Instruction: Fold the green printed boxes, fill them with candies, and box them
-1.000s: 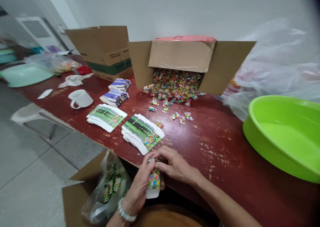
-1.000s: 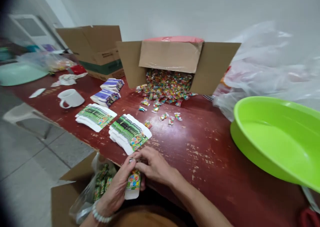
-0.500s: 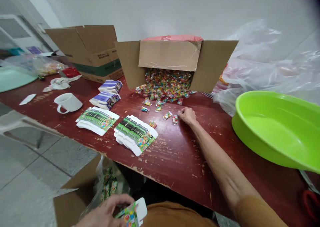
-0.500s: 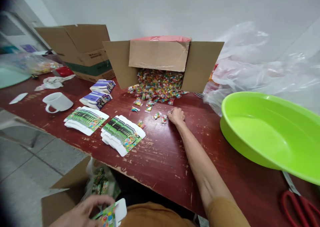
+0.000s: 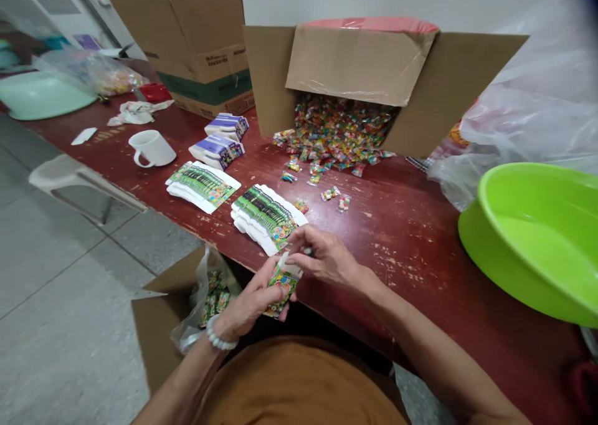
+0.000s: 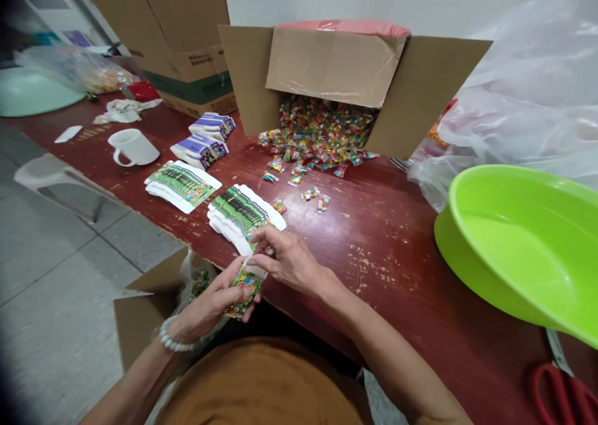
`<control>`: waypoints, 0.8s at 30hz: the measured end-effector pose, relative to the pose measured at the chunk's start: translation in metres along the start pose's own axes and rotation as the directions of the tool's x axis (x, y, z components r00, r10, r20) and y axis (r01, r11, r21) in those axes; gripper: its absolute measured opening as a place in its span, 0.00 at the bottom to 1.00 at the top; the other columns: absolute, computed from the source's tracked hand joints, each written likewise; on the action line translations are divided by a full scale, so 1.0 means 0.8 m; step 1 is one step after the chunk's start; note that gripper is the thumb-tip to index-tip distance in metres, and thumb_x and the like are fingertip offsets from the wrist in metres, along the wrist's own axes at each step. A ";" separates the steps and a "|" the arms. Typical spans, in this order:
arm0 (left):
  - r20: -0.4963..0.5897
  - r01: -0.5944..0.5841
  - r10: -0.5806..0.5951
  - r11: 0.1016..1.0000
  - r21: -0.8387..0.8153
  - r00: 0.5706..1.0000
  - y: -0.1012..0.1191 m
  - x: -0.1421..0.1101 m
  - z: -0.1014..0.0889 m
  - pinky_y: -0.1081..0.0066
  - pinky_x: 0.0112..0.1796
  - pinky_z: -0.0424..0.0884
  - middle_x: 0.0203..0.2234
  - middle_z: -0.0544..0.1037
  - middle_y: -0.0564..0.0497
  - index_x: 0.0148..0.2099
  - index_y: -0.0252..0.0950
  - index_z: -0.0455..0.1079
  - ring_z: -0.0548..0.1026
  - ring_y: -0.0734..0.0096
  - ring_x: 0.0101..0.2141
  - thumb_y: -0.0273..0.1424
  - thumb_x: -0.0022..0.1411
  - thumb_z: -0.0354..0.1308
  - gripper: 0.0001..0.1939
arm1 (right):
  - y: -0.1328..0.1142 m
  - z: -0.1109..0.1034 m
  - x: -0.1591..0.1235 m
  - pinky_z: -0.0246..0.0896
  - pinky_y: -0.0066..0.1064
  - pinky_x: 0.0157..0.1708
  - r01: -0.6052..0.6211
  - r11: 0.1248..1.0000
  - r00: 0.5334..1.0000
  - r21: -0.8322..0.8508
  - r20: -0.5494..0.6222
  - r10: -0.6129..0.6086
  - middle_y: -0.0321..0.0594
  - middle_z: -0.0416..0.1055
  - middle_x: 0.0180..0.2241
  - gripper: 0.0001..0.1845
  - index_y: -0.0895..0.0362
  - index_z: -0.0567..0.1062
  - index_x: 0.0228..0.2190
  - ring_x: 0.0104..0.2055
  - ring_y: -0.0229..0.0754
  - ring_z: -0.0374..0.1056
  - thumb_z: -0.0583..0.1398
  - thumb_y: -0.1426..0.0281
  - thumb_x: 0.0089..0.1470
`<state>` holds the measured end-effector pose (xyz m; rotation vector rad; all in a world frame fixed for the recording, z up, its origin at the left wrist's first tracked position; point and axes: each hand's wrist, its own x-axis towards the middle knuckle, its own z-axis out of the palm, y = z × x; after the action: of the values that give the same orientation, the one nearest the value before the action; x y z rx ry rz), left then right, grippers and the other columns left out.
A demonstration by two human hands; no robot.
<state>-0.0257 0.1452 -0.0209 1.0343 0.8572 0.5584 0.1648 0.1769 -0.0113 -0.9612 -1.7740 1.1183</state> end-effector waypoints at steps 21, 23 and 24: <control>-0.105 -0.069 0.038 0.947 -0.314 0.994 -0.013 0.008 0.019 0.73 0.20 0.68 0.27 0.77 0.49 0.56 0.34 0.63 0.73 0.71 0.19 0.44 0.63 0.55 0.25 | -0.012 -0.002 -0.012 0.67 0.30 0.33 -0.011 1.000 1.000 0.027 0.016 0.011 0.36 0.76 0.34 0.10 0.52 0.70 0.43 0.31 0.37 0.71 0.57 0.74 0.58; -0.118 -0.032 -0.016 0.920 -0.390 0.993 -0.015 0.009 0.017 0.72 0.20 0.70 0.26 0.78 0.47 0.52 0.31 0.66 0.74 0.69 0.18 0.50 0.65 0.50 0.27 | -0.004 0.001 -0.013 0.68 0.31 0.36 -0.077 0.987 0.985 0.144 -0.145 0.098 0.38 0.75 0.37 0.11 0.53 0.70 0.42 0.35 0.38 0.71 0.62 0.70 0.55; -0.122 -0.029 -0.022 0.915 -0.403 0.992 -0.016 0.009 0.016 0.72 0.20 0.70 0.25 0.79 0.46 0.51 0.31 0.66 0.74 0.69 0.18 0.50 0.65 0.50 0.27 | 0.001 0.004 -0.015 0.68 0.30 0.35 -0.125 0.969 0.970 0.215 -0.176 0.165 0.38 0.74 0.36 0.15 0.53 0.70 0.41 0.35 0.38 0.71 0.65 0.68 0.52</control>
<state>-0.0108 0.1384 -0.0317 0.6261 0.8045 0.7733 0.1668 0.1658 -0.0156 -1.0506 -1.4233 1.2274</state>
